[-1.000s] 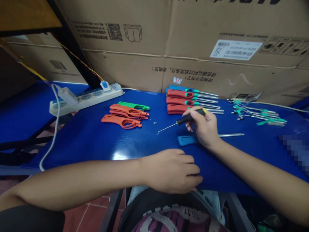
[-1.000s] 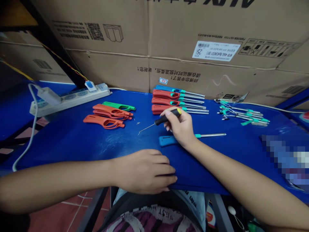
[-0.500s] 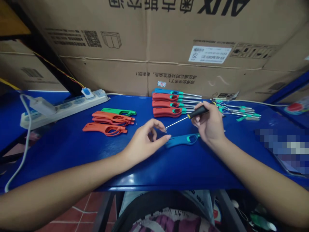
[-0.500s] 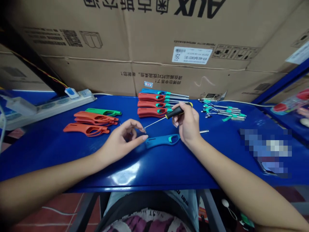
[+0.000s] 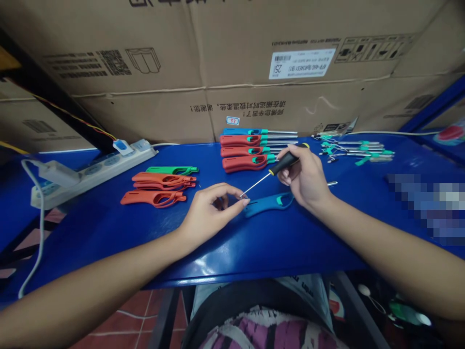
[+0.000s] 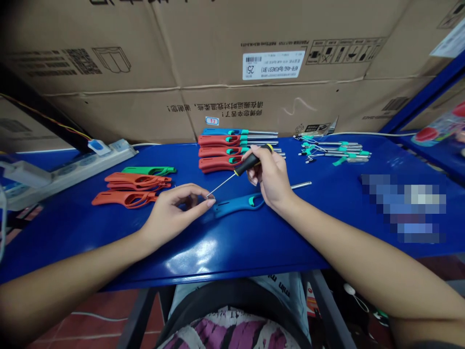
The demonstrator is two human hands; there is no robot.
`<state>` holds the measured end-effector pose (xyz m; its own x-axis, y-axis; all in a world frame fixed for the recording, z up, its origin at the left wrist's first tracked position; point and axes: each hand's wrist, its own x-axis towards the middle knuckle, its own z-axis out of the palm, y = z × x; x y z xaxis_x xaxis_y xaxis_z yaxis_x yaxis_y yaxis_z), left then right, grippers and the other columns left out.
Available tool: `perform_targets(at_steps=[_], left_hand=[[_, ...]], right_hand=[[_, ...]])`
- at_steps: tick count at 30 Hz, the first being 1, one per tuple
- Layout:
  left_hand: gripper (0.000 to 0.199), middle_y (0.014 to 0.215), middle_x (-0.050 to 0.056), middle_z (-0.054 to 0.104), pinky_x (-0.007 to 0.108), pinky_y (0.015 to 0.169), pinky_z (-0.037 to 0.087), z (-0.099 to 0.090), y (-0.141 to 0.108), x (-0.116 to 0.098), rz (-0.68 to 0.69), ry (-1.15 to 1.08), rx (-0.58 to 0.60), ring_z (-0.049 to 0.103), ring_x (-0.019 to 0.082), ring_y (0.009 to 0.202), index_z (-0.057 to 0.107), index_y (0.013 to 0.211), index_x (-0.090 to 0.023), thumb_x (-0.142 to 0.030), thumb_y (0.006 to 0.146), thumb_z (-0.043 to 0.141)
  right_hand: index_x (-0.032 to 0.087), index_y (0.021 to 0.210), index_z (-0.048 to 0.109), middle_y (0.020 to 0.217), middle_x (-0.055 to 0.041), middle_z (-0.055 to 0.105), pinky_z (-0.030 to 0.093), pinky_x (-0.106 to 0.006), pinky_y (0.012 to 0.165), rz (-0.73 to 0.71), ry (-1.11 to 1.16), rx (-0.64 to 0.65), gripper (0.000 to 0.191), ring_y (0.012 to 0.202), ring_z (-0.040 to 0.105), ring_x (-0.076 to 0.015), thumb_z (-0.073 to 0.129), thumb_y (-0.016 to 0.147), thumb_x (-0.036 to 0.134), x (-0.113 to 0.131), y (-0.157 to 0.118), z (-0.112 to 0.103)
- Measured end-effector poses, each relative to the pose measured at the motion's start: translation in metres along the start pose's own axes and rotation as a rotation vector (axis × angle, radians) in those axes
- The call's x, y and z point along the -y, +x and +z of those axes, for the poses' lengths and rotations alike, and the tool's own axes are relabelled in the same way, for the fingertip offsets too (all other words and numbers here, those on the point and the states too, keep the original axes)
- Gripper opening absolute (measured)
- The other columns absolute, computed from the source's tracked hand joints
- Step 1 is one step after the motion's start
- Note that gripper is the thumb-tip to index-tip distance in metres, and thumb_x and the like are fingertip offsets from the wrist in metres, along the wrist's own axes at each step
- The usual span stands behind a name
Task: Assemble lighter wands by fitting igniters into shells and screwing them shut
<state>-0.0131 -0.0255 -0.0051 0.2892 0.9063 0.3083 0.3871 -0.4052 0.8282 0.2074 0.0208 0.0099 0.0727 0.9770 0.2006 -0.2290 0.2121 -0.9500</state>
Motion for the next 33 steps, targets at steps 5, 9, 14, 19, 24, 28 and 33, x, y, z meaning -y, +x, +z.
perform_targets(at_steps=[5, 9, 14, 19, 24, 28, 33], left_hand=[[0.015, 0.08, 0.002, 0.072, 0.022, 0.056, 0.043, 0.0001, 0.0, 0.0013, 0.027, 0.01, -0.014, 0.054, 0.009, 0.059, 0.076, 0.086, -0.017, -0.032, 0.088, 0.075], [0.015, 0.081, 0.002, 0.073, 0.022, 0.056, 0.044, 0.0006, -0.0003, 0.0011, 0.042, -0.004, -0.029, 0.058, 0.01, 0.062, 0.077, 0.084, -0.017, -0.03, 0.088, 0.075], [0.013, 0.082, 0.002, 0.074, 0.023, 0.057, 0.045, 0.0001, -0.0008, -0.0006, 0.032, -0.028, -0.048, 0.06, 0.011, 0.063, 0.078, 0.086, -0.017, -0.03, 0.087, 0.076], [0.011, 0.083, 0.002, 0.074, 0.022, 0.056, 0.044, 0.0003, 0.0, 0.0001, 0.044, -0.036, -0.06, 0.058, 0.01, 0.063, 0.079, 0.087, -0.017, -0.029, 0.087, 0.076], [0.011, 0.082, 0.002, 0.073, 0.022, 0.055, 0.044, 0.0006, 0.0, 0.0004, 0.055, -0.037, -0.059, 0.057, 0.009, 0.061, 0.079, 0.086, -0.017, -0.028, 0.087, 0.076], [0.012, 0.081, 0.002, 0.072, 0.021, 0.054, 0.044, 0.0011, 0.0002, -0.0002, 0.073, -0.046, -0.062, 0.057, 0.009, 0.06, 0.077, 0.083, -0.017, -0.028, 0.087, 0.076], [0.013, 0.084, 0.002, 0.073, 0.022, 0.054, 0.045, 0.0016, 0.0, 0.0007, 0.052, -0.042, -0.043, 0.056, 0.009, 0.059, 0.077, 0.087, -0.017, -0.03, 0.087, 0.076]], right_hand=[[0.021, 0.068, 0.058, 0.042, 0.0062, 0.041, 0.027, -0.024, 0.036, 0.01, 0.057, -0.008, 0.033, 0.035, 0.036, -0.0087, 0.066, 0.085, 0.049, 0.0009, 0.0014, -0.0007], [0.02, 0.066, 0.059, 0.041, 0.0062, 0.043, 0.027, -0.022, 0.036, 0.019, 0.089, -0.021, 0.033, 0.034, 0.036, -0.0082, 0.068, 0.082, 0.048, 0.0041, 0.0006, 0.0007], [0.019, 0.065, 0.062, 0.04, 0.0059, 0.044, 0.027, -0.022, 0.035, 0.041, 0.133, -0.022, 0.03, 0.034, 0.036, -0.0081, 0.07, 0.077, 0.046, 0.0061, 0.0013, 0.0005], [0.019, 0.065, 0.063, 0.04, 0.0065, 0.044, 0.027, -0.021, 0.035, 0.066, 0.143, -0.023, 0.03, 0.033, 0.036, -0.0077, 0.071, 0.076, 0.046, 0.0051, 0.0016, 0.0008], [0.019, 0.066, 0.063, 0.04, 0.0063, 0.045, 0.029, -0.022, 0.035, 0.07, 0.145, -0.007, 0.031, 0.033, 0.037, -0.0079, 0.072, 0.075, 0.048, 0.0038, 0.0011, 0.0011], [0.02, 0.067, 0.062, 0.042, 0.0063, 0.046, 0.03, -0.022, 0.035, 0.05, 0.125, 0.003, 0.034, 0.034, 0.038, -0.0081, 0.072, 0.077, 0.05, 0.003, 0.0001, 0.0013], [0.02, 0.067, 0.062, 0.043, 0.0063, 0.045, 0.03, -0.022, 0.036, -0.011, 0.063, 0.016, 0.035, 0.034, 0.039, -0.0084, 0.069, 0.083, 0.051, 0.0053, -0.0025, 0.0019]])
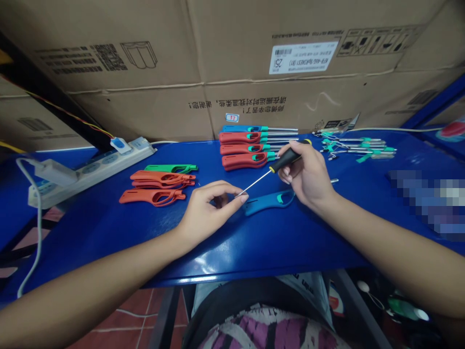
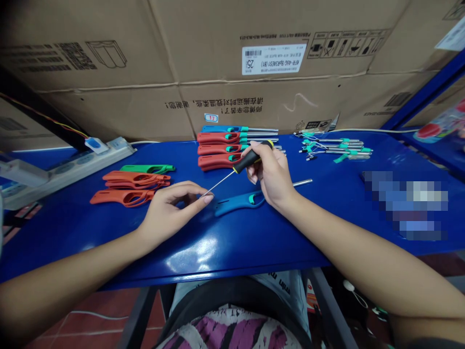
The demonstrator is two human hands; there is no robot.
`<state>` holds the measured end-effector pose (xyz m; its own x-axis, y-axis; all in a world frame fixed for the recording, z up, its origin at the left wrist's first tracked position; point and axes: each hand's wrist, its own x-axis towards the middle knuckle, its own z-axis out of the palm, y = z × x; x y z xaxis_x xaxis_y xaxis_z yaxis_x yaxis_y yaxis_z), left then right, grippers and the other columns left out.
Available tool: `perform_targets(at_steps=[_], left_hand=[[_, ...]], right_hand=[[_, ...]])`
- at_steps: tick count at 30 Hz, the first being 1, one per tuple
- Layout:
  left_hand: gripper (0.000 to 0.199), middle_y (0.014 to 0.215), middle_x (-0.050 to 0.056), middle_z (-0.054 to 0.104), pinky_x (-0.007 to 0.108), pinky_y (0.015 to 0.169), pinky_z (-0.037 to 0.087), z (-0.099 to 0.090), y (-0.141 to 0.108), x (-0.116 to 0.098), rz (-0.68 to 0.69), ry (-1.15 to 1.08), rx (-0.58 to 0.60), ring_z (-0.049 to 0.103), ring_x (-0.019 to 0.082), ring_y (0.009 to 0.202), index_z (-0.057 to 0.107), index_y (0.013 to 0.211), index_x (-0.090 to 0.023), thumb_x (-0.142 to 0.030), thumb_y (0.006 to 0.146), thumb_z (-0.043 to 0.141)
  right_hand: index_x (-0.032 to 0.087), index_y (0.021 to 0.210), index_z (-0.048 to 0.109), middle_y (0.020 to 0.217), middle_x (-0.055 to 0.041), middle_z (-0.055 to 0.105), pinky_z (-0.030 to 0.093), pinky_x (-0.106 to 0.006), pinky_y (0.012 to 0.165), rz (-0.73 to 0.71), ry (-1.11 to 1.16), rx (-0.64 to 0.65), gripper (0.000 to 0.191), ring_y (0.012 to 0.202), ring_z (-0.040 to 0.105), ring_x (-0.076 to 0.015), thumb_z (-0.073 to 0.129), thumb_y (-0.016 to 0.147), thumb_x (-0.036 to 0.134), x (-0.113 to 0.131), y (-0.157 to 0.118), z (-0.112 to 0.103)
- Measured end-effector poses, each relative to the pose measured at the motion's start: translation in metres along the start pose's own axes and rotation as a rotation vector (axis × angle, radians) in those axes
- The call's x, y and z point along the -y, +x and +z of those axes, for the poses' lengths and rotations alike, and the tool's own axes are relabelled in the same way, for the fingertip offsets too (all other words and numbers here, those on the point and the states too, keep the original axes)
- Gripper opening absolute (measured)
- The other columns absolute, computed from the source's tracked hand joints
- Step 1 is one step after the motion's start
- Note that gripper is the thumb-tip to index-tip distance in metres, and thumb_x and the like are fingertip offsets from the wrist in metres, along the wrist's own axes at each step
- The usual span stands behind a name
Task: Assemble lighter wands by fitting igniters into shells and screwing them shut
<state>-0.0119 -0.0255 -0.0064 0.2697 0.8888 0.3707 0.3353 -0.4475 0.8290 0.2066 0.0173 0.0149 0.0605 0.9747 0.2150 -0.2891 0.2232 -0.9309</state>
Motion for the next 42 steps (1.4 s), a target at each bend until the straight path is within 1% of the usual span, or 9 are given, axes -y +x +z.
perform_targets(at_steps=[4, 7, 9, 11, 16, 19, 27, 32, 42], left_hand=[[0.028, 0.093, 0.002, 0.073, 0.026, 0.06, 0.049, -0.001, 0.0, 0.003, 0.034, 0.095, 0.057, 0.057, 0.011, 0.064, 0.074, 0.109, -0.019, -0.033, 0.084, 0.079], [0.051, 0.114, 0.006, 0.071, 0.035, 0.085, 0.053, -0.002, 0.0, 0.005, 0.128, 0.264, 0.19, 0.064, 0.02, 0.094, 0.065, 0.127, -0.02, -0.036, 0.082, 0.081], [0.054, 0.126, 0.007, 0.069, 0.042, 0.1, 0.049, -0.002, -0.001, 0.007, 0.16, 0.331, 0.281, 0.061, 0.025, 0.112, 0.062, 0.131, -0.02, -0.038, 0.083, 0.079], [0.052, 0.128, 0.008, 0.068, 0.045, 0.104, 0.046, -0.001, -0.002, 0.008, 0.163, 0.352, 0.328, 0.059, 0.027, 0.117, 0.061, 0.132, -0.021, -0.038, 0.086, 0.077], [0.049, 0.127, 0.008, 0.069, 0.044, 0.102, 0.048, 0.002, -0.004, 0.01, 0.178, 0.329, 0.332, 0.06, 0.026, 0.114, 0.06, 0.132, -0.02, -0.037, 0.088, 0.074], [0.044, 0.123, 0.008, 0.071, 0.044, 0.1, 0.049, 0.003, -0.003, 0.01, 0.175, 0.28, 0.296, 0.062, 0.026, 0.111, 0.064, 0.127, -0.021, -0.037, 0.088, 0.075], [0.027, 0.109, 0.006, 0.075, 0.037, 0.089, 0.053, 0.001, -0.001, 0.009, 0.088, 0.134, 0.088, 0.067, 0.023, 0.101, 0.072, 0.113, -0.023, -0.035, 0.089, 0.075], [0.007, 0.101, 0.005, 0.077, 0.039, 0.093, 0.05, 0.001, 0.001, 0.008, 0.161, 0.112, 0.088, 0.069, 0.022, 0.098, 0.079, 0.093, -0.024, -0.027, 0.09, 0.073], [0.006, 0.1, 0.005, 0.076, 0.037, 0.092, 0.053, 0.005, 0.001, 0.012, 0.077, 0.004, 0.093, 0.07, 0.02, 0.095, 0.08, 0.088, -0.023, -0.027, 0.087, 0.076]], right_hand=[[0.019, 0.068, 0.063, 0.043, 0.0063, 0.042, 0.031, -0.023, 0.035, -0.1, -0.041, -0.006, 0.036, 0.036, 0.039, -0.0086, 0.07, 0.083, 0.051, 0.008, 0.001, -0.002], [0.019, 0.068, 0.064, 0.054, 0.0037, 0.047, 0.033, -0.024, 0.035, -0.246, -0.109, 0.046, 0.036, 0.041, 0.043, -0.0086, 0.072, 0.083, 0.051, 0.017, 0.003, -0.005], [0.02, 0.071, 0.062, 0.064, 0.0016, 0.053, 0.036, -0.024, 0.035, -0.326, -0.171, 0.097, 0.036, 0.046, 0.049, -0.009, 0.071, 0.085, 0.052, 0.024, 0.004, -0.006], [0.022, 0.074, 0.06, 0.069, 0.0013, 0.054, 0.036, -0.023, 0.035, -0.365, -0.232, 0.139, 0.036, 0.049, 0.053, -0.0097, 0.069, 0.087, 0.054, 0.033, 0.005, -0.004], [0.024, 0.078, 0.058, 0.073, 0.0027, 0.059, 0.038, -0.022, 0.036, -0.356, -0.353, 0.291, 0.036, 0.048, 0.05, -0.0079, 0.068, 0.089, 0.056, 0.052, 0.005, 0.011], [0.024, 0.079, 0.057, 0.074, 0.0029, 0.064, 0.036, -0.022, 0.035, -0.302, -0.333, 0.328, 0.039, 0.045, 0.048, -0.0063, 0.07, 0.087, 0.06, 0.051, 0.005, 0.02], [0.025, 0.077, 0.055, 0.068, 0.0025, 0.062, 0.03, -0.022, 0.031, -0.175, -0.184, 0.165, 0.043, 0.041, 0.046, -0.0075, 0.072, 0.082, 0.064, 0.028, -0.002, 0.02], [0.025, 0.076, 0.054, 0.067, 0.003, 0.062, 0.03, -0.022, 0.03, -0.184, -0.164, 0.148, 0.042, 0.038, 0.044, -0.0075, 0.068, 0.085, 0.064, 0.023, -0.003, 0.015], [0.025, 0.08, 0.055, 0.066, 0.0041, 0.061, 0.031, -0.021, 0.03, -0.159, -0.13, 0.154, 0.041, 0.039, 0.048, -0.0077, 0.073, 0.081, 0.062, 0.023, -0.006, 0.019]])
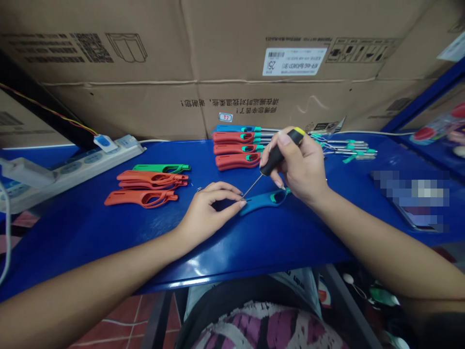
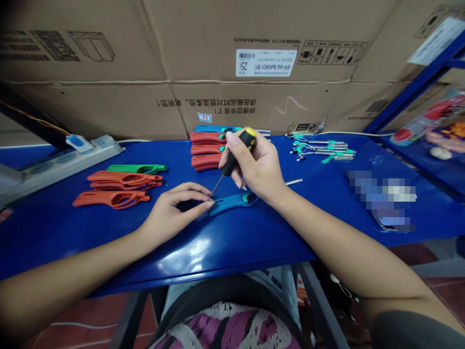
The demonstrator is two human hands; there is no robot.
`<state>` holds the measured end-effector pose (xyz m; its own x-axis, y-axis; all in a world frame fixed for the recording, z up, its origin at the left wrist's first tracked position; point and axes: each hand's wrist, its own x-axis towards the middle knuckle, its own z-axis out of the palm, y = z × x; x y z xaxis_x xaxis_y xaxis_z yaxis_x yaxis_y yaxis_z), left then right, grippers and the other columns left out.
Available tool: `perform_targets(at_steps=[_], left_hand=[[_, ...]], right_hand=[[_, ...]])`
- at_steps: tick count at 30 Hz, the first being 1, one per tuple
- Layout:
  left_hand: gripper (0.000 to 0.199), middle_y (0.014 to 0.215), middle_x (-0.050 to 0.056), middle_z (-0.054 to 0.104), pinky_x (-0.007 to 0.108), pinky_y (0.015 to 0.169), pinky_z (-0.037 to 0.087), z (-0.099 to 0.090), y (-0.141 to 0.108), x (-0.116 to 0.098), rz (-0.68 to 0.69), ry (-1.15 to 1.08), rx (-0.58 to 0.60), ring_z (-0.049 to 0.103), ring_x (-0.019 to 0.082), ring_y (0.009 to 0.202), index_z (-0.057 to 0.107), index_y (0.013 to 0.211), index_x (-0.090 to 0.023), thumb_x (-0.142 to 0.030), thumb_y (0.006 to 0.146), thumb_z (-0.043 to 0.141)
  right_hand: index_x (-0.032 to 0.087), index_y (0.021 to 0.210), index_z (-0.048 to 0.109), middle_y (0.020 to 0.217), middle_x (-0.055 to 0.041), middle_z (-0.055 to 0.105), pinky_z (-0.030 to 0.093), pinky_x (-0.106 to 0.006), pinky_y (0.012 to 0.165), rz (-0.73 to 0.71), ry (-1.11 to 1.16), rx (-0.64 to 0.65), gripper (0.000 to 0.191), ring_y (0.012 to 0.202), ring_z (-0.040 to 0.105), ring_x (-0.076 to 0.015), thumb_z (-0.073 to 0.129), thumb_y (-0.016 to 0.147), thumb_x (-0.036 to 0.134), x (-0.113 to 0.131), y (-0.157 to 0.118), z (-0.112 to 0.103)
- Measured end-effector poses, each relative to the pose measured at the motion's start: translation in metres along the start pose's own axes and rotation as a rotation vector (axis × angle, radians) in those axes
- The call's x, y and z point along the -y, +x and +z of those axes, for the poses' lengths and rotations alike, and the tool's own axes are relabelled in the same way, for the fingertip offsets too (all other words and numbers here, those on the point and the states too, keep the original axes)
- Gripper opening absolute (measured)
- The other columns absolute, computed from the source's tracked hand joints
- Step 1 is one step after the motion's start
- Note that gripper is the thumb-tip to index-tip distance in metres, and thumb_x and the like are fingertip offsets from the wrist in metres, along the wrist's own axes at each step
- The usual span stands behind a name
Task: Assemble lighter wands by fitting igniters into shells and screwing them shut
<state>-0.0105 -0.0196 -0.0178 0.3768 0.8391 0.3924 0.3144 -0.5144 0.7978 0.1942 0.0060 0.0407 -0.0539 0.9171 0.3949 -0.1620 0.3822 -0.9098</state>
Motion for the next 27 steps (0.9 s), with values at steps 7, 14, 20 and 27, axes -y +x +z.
perform_targets(at_steps=[7, 14, 20, 27], left_hand=[[0.007, 0.099, 0.005, 0.076, 0.038, 0.092, 0.055, 0.002, 0.0, 0.002, -0.009, -0.012, 0.02, 0.071, 0.021, 0.094, 0.081, 0.087, -0.024, -0.03, 0.085, 0.077], [0.009, 0.098, 0.005, 0.075, 0.038, 0.092, 0.055, 0.003, 0.0, 0.005, 0.036, 0.011, 0.044, 0.07, 0.021, 0.093, 0.08, 0.087, -0.024, -0.032, 0.087, 0.076], [0.007, 0.106, 0.005, 0.074, 0.039, 0.098, 0.052, 0.005, 0.0, 0.007, 0.065, 0.031, 0.077, 0.069, 0.021, 0.102, 0.08, 0.09, -0.025, -0.03, 0.088, 0.076], [0.007, 0.107, 0.005, 0.074, 0.04, 0.1, 0.052, 0.005, 0.0, 0.004, 0.076, 0.036, 0.07, 0.069, 0.022, 0.103, 0.079, 0.092, -0.025, -0.028, 0.087, 0.077]], right_hand=[[0.026, 0.091, 0.055, 0.07, 0.005, 0.064, 0.032, -0.019, 0.031, 0.02, -0.046, 0.104, 0.04, 0.04, 0.05, -0.0066, 0.068, 0.085, 0.063, 0.008, -0.002, 0.001], [0.031, 0.121, 0.053, 0.083, 0.0058, 0.068, 0.046, -0.018, 0.039, 0.025, -0.068, 0.226, 0.047, 0.046, 0.055, -0.006, 0.077, 0.083, 0.042, 0.016, -0.006, -0.001], [0.031, 0.123, 0.055, 0.099, 0.0007, 0.07, 0.058, -0.023, 0.055, -0.127, -0.141, 0.236, 0.048, 0.075, 0.069, -0.0132, 0.078, 0.082, 0.031, 0.015, -0.012, 0.005], [0.031, 0.118, 0.06, 0.106, -0.0009, 0.071, 0.06, -0.025, 0.057, -0.166, -0.138, 0.141, 0.051, 0.085, 0.072, -0.0175, 0.085, 0.074, 0.028, 0.007, -0.017, 0.011]])
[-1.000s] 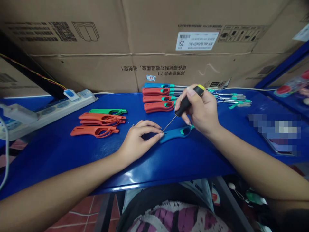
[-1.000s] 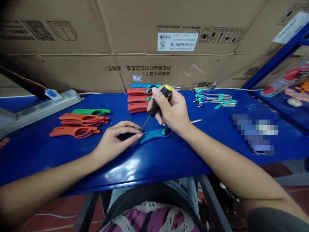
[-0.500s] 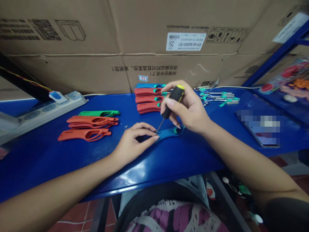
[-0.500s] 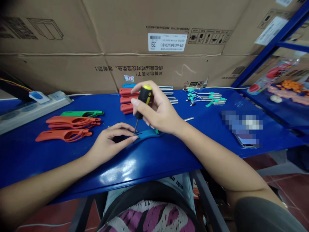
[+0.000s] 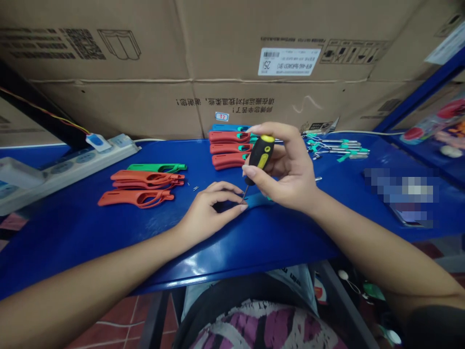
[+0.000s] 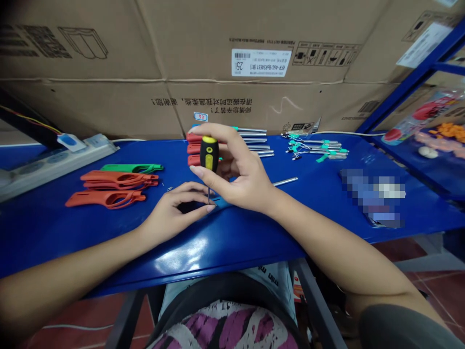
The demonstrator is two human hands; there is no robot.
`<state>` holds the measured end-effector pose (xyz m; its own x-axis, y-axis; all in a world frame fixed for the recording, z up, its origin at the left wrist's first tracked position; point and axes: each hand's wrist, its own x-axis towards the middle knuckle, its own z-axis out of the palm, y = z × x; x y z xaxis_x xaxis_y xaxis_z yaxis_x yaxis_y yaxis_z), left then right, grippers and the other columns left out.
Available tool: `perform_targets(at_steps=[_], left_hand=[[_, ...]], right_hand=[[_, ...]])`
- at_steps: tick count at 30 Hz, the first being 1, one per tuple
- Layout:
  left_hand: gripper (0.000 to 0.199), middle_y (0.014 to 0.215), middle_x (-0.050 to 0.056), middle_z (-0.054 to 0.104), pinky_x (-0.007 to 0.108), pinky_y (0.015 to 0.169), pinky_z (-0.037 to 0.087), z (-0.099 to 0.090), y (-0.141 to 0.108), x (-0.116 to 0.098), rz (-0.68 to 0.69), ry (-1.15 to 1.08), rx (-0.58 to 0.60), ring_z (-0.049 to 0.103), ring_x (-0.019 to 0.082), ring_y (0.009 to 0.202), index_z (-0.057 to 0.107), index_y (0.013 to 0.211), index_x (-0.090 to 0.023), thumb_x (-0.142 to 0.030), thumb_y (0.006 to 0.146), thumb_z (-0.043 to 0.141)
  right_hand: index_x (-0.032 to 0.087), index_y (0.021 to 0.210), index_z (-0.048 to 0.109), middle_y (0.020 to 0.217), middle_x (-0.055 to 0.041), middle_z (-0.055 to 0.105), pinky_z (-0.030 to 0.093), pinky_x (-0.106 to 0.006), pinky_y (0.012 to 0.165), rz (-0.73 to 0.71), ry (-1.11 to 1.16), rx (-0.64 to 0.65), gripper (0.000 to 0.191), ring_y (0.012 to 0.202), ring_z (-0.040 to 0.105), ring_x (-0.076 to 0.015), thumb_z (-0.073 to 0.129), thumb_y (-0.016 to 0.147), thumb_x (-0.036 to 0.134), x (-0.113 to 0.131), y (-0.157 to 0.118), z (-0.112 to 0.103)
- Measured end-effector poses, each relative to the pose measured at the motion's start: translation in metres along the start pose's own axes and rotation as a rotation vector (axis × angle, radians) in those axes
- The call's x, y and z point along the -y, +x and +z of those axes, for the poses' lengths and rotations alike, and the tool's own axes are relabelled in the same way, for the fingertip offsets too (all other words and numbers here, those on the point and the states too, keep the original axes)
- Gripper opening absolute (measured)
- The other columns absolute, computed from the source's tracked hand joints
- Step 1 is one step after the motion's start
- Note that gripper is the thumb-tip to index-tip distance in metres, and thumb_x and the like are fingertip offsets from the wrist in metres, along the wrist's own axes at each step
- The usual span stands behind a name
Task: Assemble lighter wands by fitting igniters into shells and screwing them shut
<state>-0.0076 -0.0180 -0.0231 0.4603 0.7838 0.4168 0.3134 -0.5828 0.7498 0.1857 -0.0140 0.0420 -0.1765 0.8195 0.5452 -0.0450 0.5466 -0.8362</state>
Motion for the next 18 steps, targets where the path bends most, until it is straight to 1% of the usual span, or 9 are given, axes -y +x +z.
perform_targets(at_steps=[2, 4, 6, 10, 14, 16, 18], left_hand=[[0.019, 0.109, 0.005, 0.075, 0.041, 0.101, 0.051, -0.001, -0.001, 0.0, 0.011, 0.03, 0.008, 0.068, 0.023, 0.106, 0.076, 0.102, -0.024, -0.031, 0.084, 0.079], [0.033, 0.113, 0.005, 0.075, 0.042, 0.102, 0.051, -0.002, -0.002, -0.001, 0.022, 0.085, 0.035, 0.067, 0.024, 0.108, 0.072, 0.112, -0.024, -0.033, 0.081, 0.082], [0.04, 0.117, 0.006, 0.074, 0.043, 0.102, 0.051, -0.003, -0.004, -0.002, 0.022, 0.128, 0.076, 0.066, 0.024, 0.11, 0.068, 0.117, -0.023, -0.031, 0.08, 0.083], [0.037, 0.118, 0.005, 0.074, 0.043, 0.102, 0.05, -0.004, -0.005, -0.003, 0.022, 0.146, 0.125, 0.066, 0.024, 0.111, 0.067, 0.118, -0.022, -0.023, 0.083, 0.078], [0.034, 0.117, 0.005, 0.074, 0.043, 0.099, 0.05, -0.003, -0.005, -0.002, 0.015, 0.158, 0.135, 0.067, 0.024, 0.109, 0.066, 0.117, -0.022, -0.021, 0.084, 0.075], [0.032, 0.116, 0.005, 0.074, 0.042, 0.097, 0.051, -0.003, -0.005, -0.001, 0.019, 0.164, 0.133, 0.067, 0.024, 0.108, 0.066, 0.116, -0.023, -0.022, 0.085, 0.075], [0.032, 0.115, 0.005, 0.074, 0.041, 0.096, 0.051, -0.003, -0.005, -0.001, 0.03, 0.165, 0.129, 0.068, 0.024, 0.107, 0.066, 0.116, -0.023, -0.021, 0.085, 0.075]], right_hand=[[0.03, 0.117, 0.062, 0.099, -0.0007, 0.072, 0.059, -0.025, 0.056, 0.005, 0.001, -0.007, 0.051, 0.085, 0.073, -0.0185, 0.086, 0.072, 0.026, -0.001, -0.002, 0.0], [0.029, 0.116, 0.062, 0.097, -0.0005, 0.072, 0.059, -0.025, 0.055, 0.012, -0.001, -0.035, 0.05, 0.083, 0.073, -0.0183, 0.086, 0.072, 0.026, -0.002, -0.003, 0.001], [0.029, 0.116, 0.061, 0.096, -0.0003, 0.072, 0.058, -0.024, 0.053, 0.02, 0.007, -0.059, 0.049, 0.081, 0.073, -0.0176, 0.086, 0.073, 0.026, -0.002, -0.004, 0.002], [0.03, 0.119, 0.06, 0.093, 0.0006, 0.072, 0.059, -0.024, 0.055, 0.003, 0.006, -0.057, 0.049, 0.079, 0.073, -0.0164, 0.084, 0.076, 0.026, -0.003, -0.005, 0.003], [0.031, 0.126, 0.057, 0.094, 0.0011, 0.072, 0.059, -0.024, 0.057, -0.074, -0.057, 0.022, 0.049, 0.081, 0.073, -0.0158, 0.078, 0.083, 0.023, -0.009, -0.006, 0.001], [0.033, 0.129, 0.056, 0.098, 0.0009, 0.072, 0.058, -0.023, 0.057, -0.107, -0.058, 0.061, 0.052, 0.084, 0.072, -0.0157, 0.078, 0.083, 0.02, -0.012, -0.007, -0.001], [0.034, 0.128, 0.057, 0.107, -0.0001, 0.071, 0.059, -0.024, 0.058, -0.122, -0.048, 0.06, 0.053, 0.085, 0.072, -0.0156, 0.079, 0.082, 0.02, -0.013, -0.008, -0.001]])
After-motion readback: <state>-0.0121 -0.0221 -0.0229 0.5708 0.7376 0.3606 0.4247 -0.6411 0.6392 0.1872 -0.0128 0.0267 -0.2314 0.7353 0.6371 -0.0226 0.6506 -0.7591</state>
